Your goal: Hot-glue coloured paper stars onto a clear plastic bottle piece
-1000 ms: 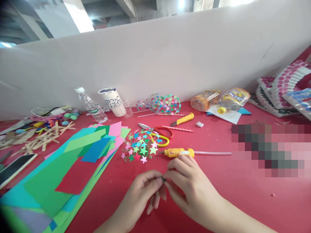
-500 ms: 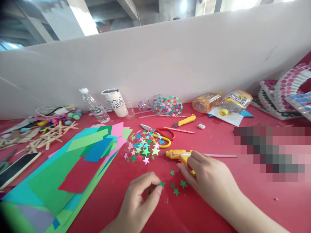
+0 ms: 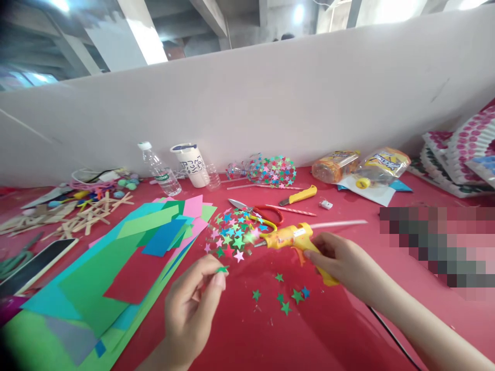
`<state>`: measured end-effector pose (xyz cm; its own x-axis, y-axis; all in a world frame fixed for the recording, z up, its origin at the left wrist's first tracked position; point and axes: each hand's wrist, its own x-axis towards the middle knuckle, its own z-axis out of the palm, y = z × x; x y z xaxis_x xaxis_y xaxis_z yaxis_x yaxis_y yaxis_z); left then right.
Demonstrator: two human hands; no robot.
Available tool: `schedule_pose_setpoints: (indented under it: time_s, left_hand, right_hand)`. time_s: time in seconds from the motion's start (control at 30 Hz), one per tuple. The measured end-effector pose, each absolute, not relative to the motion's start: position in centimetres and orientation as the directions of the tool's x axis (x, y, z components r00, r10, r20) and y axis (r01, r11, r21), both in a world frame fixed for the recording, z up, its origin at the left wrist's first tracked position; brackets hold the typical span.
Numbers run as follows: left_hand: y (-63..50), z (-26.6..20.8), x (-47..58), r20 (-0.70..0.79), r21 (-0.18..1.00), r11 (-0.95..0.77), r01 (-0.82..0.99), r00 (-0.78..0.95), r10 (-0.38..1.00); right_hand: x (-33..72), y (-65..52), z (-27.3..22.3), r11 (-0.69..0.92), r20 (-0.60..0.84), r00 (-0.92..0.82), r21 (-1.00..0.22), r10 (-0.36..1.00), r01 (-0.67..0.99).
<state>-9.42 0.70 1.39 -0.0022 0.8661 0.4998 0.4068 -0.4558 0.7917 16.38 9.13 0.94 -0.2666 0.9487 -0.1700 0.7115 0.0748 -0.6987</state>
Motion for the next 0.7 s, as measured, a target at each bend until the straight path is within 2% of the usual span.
schedule_pose_setpoints:
  time_s: [0.07, 0.13, 0.23, 0.3, 0.4, 0.47, 0.6, 0.7]
  left_hand:
    - [0.8, 1.4, -9.4, 0.444, 0.846, -0.389, 0.363, -0.077, 0.893]
    - [0.9, 1.3, -9.2, 0.391, 0.879, -0.340, 0.335, -0.098, 0.915]
    - [0.7, 1.2, -8.9, 0.396, 0.866, -0.352, 0.354, -0.058, 0.916]
    - [0.4, 1.2, -8.8, 0.432, 0.831, -0.393, 0.393, -0.012, 0.902]
    - [0.2, 1.6, -8.5, 0.422, 0.823, -0.382, 0.422, -0.003, 0.907]
    - [0.2, 1.8, -8.5, 0.376, 0.851, -0.322, 0.414, -0.055, 0.925]
    - [0.4, 1.9, -8.4, 0.323, 0.878, -0.244, 0.411, -0.133, 0.937]
    - [0.3, 1.8, -8.2, 0.318, 0.878, -0.238, 0.414, -0.137, 0.938]
  right_hand:
    - [16.5, 8.6, 2.3, 0.052, -0.180, -0.328, -0.805, 0.928, 0.591]
    - [16.6, 7.9, 3.0, -0.061, -0.224, -0.367, -0.911, 0.903, 0.407]
    - [16.7, 6.8, 2.9, -0.249, -0.346, -0.343, -0.922, 0.873, 0.295]
    - [16.6, 6.1, 2.5, -0.295, -0.366, -0.349, -0.924, 0.862, 0.242]
    - [16.0, 4.9, 2.3, -0.266, -0.331, -0.374, -0.940, 0.867, 0.216]
    - [15.4, 3.8, 2.2, -0.225, -0.291, -0.293, -0.945, 0.911, 0.239]
    - [14.5, 1.4, 0.5, -0.025, -0.038, -0.051, -0.973, 0.998, 0.229]
    - [14.5, 0.6, -1.0, 0.104, 0.100, -0.028, -0.941, 0.995, 0.323]
